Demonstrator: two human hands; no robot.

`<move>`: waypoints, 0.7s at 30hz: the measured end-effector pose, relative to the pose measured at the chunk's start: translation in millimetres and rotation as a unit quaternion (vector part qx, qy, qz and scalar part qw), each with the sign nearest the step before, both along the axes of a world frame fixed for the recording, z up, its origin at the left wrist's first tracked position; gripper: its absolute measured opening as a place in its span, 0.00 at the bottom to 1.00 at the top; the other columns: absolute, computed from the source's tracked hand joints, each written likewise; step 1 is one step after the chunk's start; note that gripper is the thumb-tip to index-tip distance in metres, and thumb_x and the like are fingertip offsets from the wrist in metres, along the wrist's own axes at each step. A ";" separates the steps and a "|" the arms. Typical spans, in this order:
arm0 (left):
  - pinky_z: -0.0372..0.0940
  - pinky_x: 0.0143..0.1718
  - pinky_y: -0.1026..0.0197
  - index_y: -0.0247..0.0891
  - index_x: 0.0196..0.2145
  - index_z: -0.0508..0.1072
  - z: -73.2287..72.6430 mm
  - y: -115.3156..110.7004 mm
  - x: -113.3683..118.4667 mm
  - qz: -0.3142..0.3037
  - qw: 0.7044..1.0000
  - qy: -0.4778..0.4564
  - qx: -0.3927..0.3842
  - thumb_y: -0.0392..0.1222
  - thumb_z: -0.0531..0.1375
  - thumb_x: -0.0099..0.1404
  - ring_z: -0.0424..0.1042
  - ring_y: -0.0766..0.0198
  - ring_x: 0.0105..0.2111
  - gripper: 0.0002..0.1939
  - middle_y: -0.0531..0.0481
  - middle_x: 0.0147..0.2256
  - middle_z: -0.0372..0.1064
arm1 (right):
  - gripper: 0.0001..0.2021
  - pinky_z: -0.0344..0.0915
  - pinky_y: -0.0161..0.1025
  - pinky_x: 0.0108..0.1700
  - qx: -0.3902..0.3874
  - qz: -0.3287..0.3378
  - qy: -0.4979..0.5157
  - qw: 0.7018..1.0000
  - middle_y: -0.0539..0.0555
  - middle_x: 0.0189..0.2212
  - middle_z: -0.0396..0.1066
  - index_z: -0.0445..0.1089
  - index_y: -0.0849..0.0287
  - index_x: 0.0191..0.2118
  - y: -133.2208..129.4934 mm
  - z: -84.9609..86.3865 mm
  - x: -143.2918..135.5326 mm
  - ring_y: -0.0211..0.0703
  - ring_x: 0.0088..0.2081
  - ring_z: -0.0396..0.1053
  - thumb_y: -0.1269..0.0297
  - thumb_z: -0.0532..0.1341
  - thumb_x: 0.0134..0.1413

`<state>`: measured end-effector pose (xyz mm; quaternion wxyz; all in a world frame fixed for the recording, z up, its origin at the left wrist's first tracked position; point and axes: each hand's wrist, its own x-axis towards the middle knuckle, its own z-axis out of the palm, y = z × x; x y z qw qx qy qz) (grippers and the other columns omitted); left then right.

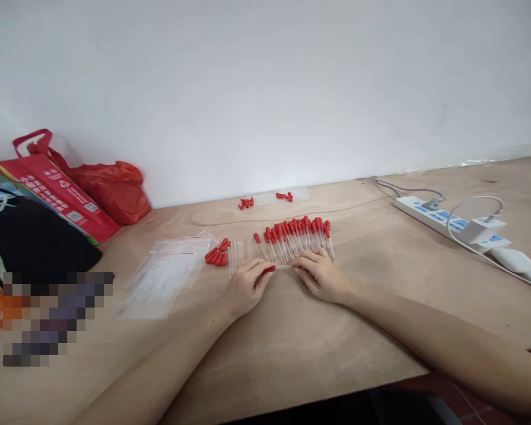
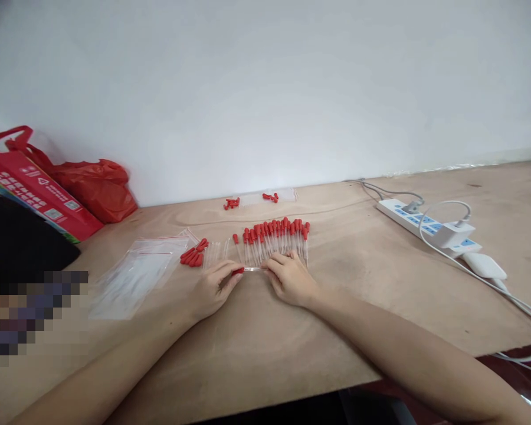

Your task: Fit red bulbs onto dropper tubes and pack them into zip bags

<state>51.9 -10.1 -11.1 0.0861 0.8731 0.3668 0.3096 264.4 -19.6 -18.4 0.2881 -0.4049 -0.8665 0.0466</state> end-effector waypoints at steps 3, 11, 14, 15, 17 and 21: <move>0.62 0.39 0.60 0.38 0.38 0.67 1.1 -1.7 0.4 0.000 1.000 -0.006 -0.007 0.38 0.50 0.63 0.66 0.64 0.36 0.09 0.48 0.34 0.67 | 0.10 0.50 0.39 0.41 -0.004 0.009 -0.005 1.000 0.55 0.35 0.68 0.65 0.59 0.39 0.1 -0.8 -1.3 0.40 0.37 0.64 0.70 0.49 0.55; 0.60 0.34 0.63 0.37 0.33 0.67 2.8 -5.5 0.6 -0.027 0.999 -0.019 -0.002 0.38 0.50 0.63 0.66 0.67 0.32 0.07 0.50 0.30 0.66 | 0.10 0.47 0.39 0.40 -0.011 0.057 0.002 0.998 0.52 0.31 0.68 0.68 0.57 0.38 4.0 3.0 3.2 0.37 0.33 0.63 0.67 0.51 0.55; 0.58 0.37 0.61 0.37 0.32 0.67 1.6 -5.1 0.9 -0.051 0.998 0.011 0.024 0.38 0.51 0.62 0.66 0.67 0.32 0.06 0.51 0.30 0.67 | 0.10 0.46 0.39 0.39 -0.019 0.076 -0.016 0.997 0.51 0.30 0.68 0.69 0.56 0.38 6.5 5.8 7.0 0.36 0.31 0.62 0.67 0.51 0.55; 0.57 0.37 0.60 0.37 0.32 0.67 1.0 -4.8 1.0 -0.056 0.998 0.020 0.031 0.37 0.50 0.63 0.67 0.67 0.31 0.06 0.51 0.30 0.68 | 0.10 0.45 0.39 0.38 -0.017 0.078 -0.024 0.997 0.51 0.30 0.68 0.69 0.56 0.38 7.2 6.2 7.8 0.36 0.30 0.62 0.67 0.52 0.55; 0.55 0.38 0.59 0.38 0.31 0.67 -0.1 -4.1 1.0 -0.059 0.997 0.034 0.042 0.37 0.50 0.63 0.67 0.67 0.30 0.07 0.52 0.29 0.69 | 0.10 0.44 0.39 0.37 -0.003 0.075 -0.040 0.996 0.51 0.29 0.68 0.69 0.56 0.38 8.0 6.3 8.4 0.35 0.29 0.61 0.67 0.52 0.55; 0.53 0.39 0.58 0.38 0.31 0.67 -0.9 -4.4 0.6 -0.055 0.995 0.045 0.064 0.38 0.50 0.63 0.67 0.68 0.28 0.07 0.53 0.28 0.69 | 0.10 0.43 0.39 0.36 0.051 0.061 -0.062 0.995 0.50 0.28 0.67 0.70 0.57 0.36 7.4 5.4 6.8 0.34 0.26 0.59 0.69 0.52 0.54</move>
